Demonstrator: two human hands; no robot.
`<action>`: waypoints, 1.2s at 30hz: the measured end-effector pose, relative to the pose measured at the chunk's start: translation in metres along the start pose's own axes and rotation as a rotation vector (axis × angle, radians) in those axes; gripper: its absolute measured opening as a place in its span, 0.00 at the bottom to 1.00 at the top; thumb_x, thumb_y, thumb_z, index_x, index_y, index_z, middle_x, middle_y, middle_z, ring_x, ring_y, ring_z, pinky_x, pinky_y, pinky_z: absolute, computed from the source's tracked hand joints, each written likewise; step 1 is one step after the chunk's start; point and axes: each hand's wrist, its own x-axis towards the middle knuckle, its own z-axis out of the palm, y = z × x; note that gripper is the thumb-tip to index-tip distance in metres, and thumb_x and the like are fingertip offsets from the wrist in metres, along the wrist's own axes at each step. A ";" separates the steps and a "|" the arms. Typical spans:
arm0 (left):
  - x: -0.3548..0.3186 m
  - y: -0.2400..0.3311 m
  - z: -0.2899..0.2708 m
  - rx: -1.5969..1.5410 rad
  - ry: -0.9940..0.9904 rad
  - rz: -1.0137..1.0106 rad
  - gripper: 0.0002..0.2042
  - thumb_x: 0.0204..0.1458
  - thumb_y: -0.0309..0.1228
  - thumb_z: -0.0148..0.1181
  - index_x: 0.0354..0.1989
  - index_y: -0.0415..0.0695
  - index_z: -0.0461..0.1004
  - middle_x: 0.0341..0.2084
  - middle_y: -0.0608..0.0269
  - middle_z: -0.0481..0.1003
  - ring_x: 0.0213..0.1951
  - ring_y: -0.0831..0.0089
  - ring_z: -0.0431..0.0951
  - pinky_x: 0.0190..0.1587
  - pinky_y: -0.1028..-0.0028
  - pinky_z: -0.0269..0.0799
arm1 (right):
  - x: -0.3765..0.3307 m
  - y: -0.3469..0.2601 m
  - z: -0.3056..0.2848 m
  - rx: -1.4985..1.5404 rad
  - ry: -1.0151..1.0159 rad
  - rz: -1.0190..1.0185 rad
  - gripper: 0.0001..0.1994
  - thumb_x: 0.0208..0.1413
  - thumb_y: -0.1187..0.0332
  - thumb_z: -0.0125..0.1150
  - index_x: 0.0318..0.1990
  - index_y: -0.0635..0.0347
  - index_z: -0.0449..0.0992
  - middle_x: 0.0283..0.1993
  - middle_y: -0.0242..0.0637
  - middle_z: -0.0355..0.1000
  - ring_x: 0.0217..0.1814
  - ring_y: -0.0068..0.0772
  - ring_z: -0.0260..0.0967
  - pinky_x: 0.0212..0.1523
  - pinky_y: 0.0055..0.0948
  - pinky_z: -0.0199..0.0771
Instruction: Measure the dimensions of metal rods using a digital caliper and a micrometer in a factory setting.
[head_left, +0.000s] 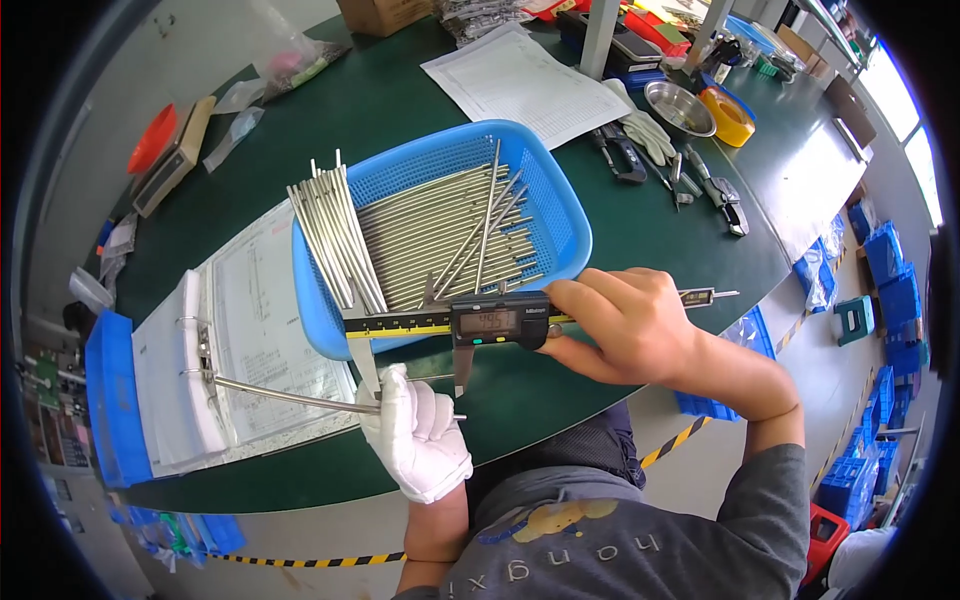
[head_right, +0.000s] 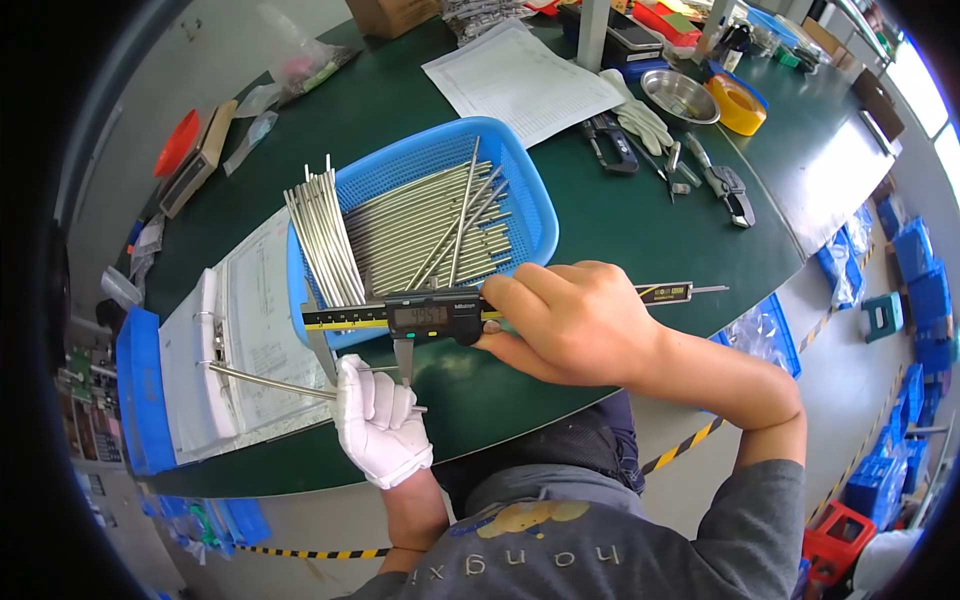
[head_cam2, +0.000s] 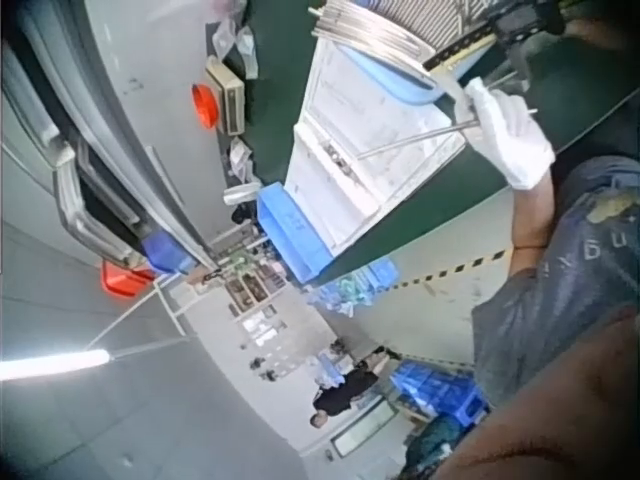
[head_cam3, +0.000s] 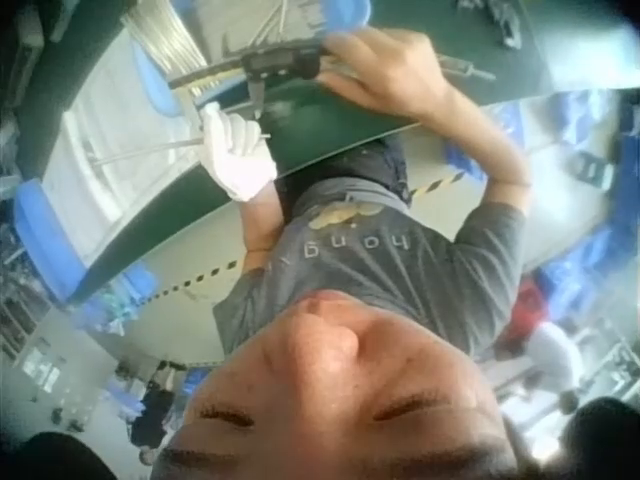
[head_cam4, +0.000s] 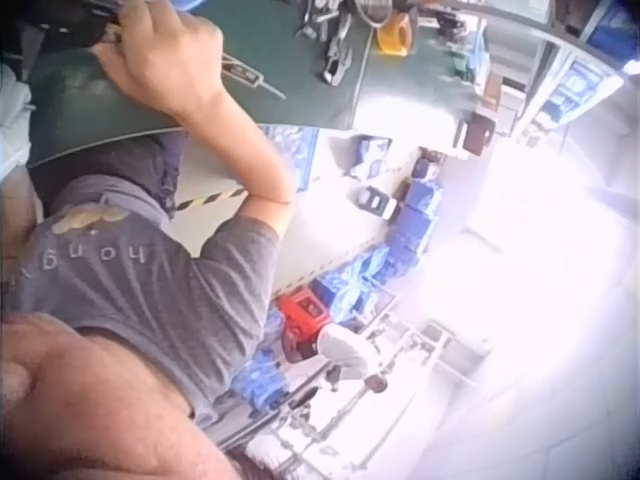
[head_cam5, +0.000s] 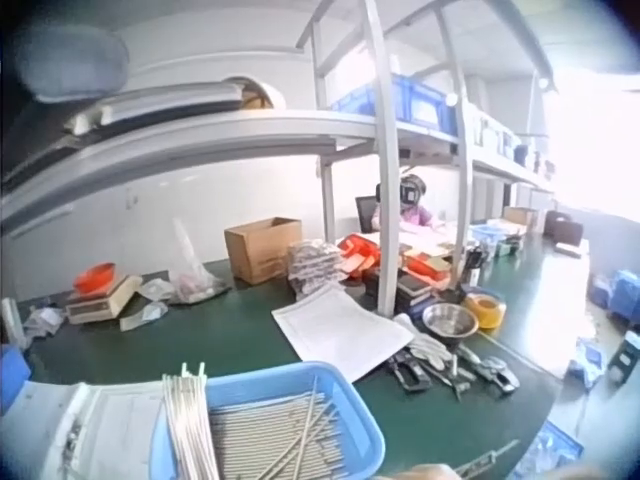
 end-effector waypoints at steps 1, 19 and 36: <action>0.000 0.000 0.002 0.013 0.053 -0.005 0.07 0.54 0.29 0.45 0.31 0.39 0.68 0.10 0.77 0.49 0.10 0.87 0.43 0.12 0.84 0.38 | 0.000 0.001 0.001 0.005 0.003 -0.004 0.15 0.38 0.62 0.61 0.32 0.61 0.67 0.18 0.31 0.58 0.14 0.30 0.61 0.14 0.26 0.61; -0.002 0.005 0.010 0.034 0.141 0.033 0.03 0.50 0.21 0.48 0.26 0.40 0.66 0.10 0.75 0.55 0.10 0.87 0.48 0.12 0.83 0.43 | 0.000 -0.003 0.002 -0.023 -0.044 -0.002 0.21 0.35 0.64 0.63 0.38 0.67 0.67 0.20 0.34 0.62 0.15 0.31 0.62 0.14 0.26 0.62; -0.001 -0.001 0.002 0.049 0.117 -0.001 0.06 0.52 0.28 0.47 0.24 0.41 0.65 0.11 0.77 0.49 0.10 0.87 0.43 0.11 0.83 0.37 | -0.002 0.003 0.009 -0.001 -0.037 0.036 0.15 0.37 0.58 0.61 0.29 0.57 0.67 0.19 0.31 0.60 0.16 0.31 0.65 0.15 0.26 0.63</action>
